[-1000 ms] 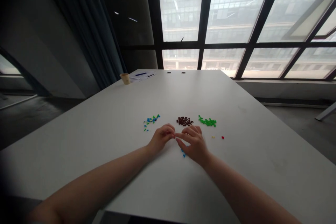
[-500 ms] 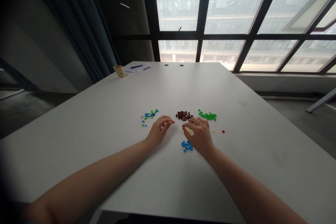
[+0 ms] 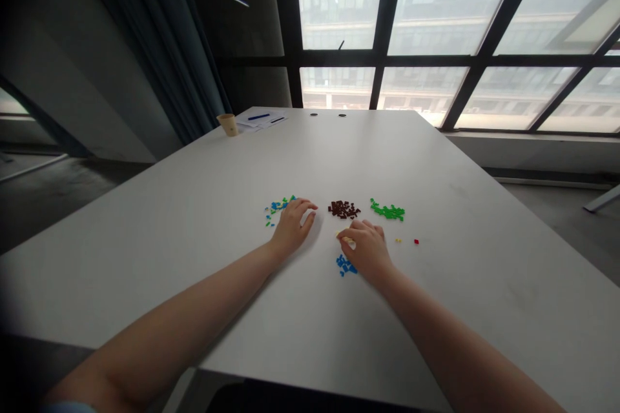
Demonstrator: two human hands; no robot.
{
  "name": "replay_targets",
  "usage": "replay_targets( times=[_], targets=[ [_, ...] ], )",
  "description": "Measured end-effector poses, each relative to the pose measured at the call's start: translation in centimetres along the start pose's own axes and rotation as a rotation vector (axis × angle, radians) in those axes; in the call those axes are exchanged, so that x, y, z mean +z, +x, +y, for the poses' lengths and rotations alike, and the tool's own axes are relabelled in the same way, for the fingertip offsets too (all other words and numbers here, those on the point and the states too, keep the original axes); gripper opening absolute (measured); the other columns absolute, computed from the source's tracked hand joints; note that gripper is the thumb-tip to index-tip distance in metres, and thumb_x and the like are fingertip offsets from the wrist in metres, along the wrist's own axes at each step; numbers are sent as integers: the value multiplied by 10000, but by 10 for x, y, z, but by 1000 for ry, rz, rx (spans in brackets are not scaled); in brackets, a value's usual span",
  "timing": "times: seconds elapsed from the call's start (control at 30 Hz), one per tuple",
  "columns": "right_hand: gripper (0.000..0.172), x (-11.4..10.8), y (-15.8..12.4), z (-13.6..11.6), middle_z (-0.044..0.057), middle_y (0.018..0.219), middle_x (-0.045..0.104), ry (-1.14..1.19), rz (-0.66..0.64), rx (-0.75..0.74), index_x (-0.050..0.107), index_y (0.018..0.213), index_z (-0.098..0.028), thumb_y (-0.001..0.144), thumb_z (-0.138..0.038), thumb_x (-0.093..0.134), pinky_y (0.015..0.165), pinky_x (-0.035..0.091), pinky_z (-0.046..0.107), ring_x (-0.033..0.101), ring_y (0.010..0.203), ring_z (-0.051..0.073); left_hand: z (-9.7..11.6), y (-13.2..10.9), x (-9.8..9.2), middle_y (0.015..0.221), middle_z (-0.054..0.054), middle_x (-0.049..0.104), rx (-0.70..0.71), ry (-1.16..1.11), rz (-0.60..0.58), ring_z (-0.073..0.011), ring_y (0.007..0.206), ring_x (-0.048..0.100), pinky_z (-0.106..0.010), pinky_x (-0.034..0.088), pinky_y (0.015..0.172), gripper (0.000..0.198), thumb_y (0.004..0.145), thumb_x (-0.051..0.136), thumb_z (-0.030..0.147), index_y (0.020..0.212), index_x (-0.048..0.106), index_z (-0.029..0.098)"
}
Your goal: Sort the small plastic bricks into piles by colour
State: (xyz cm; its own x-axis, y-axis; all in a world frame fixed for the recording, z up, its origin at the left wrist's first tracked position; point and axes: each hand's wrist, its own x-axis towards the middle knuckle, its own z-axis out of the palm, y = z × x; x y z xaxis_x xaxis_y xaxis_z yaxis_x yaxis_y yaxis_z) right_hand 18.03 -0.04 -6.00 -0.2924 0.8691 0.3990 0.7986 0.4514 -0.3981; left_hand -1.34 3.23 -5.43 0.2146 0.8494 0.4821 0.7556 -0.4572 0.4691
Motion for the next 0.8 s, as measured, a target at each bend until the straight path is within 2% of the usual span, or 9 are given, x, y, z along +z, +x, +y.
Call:
replay_targets(
  times=[0.13, 0.27, 0.43, 0.53, 0.7, 0.8],
  targets=[
    [186, -8, 1, 4, 16, 679, 588, 40, 55, 1, 682, 770, -248, 738, -182, 510, 704, 310, 308, 513, 706, 157, -7, 4, -9, 968, -51, 575, -22, 45, 3, -181, 970, 488, -331, 356, 885, 200, 819, 409, 170, 916, 584, 188],
    [217, -16, 0, 11, 17, 648, 567, 75, 81, 1, 679, 761, -227, 737, -159, 475, 691, 342, 301, 506, 672, 155, -17, 10, -32, 935, -45, 582, -42, 128, -34, -177, 927, 505, -321, 380, 852, 219, 801, 426, 144, 894, 615, 201],
    [222, -22, -1, 19, 12, 623, 541, 139, 81, -14, 680, 782, -214, 735, -160, 470, 664, 372, 289, 496, 632, 146, -40, 18, -59, 905, -30, 607, -17, 238, -319, -163, 867, 542, -273, 411, 768, 215, 754, 490, 134, 794, 674, 238],
    [221, -22, -2, 20, 4, 602, 521, 163, 79, 2, 684, 784, -210, 731, -159, 475, 648, 374, 282, 487, 606, 138, -50, 19, -64, 894, -36, 615, -61, 325, -399, -169, 863, 554, -257, 411, 742, 184, 735, 519, 166, 766, 687, 236],
    [213, -23, -3, 17, 8, 598, 519, 197, 69, 6, 683, 759, -200, 737, -166, 474, 624, 374, 274, 476, 595, 132, -44, 18, -68, 924, -38, 610, -92, 358, -492, -184, 896, 549, -254, 400, 737, 137, 723, 556, 278, 777, 672, 228],
    [210, -26, -3, 15, 12, 609, 520, 199, 53, 21, 680, 763, -193, 737, -161, 475, 636, 376, 276, 477, 616, 136, -39, 18, -74, 946, -36, 605, -130, 361, -576, -184, 892, 551, -244, 400, 715, 137, 682, 590, 264, 788, 668, 223]
  ],
)
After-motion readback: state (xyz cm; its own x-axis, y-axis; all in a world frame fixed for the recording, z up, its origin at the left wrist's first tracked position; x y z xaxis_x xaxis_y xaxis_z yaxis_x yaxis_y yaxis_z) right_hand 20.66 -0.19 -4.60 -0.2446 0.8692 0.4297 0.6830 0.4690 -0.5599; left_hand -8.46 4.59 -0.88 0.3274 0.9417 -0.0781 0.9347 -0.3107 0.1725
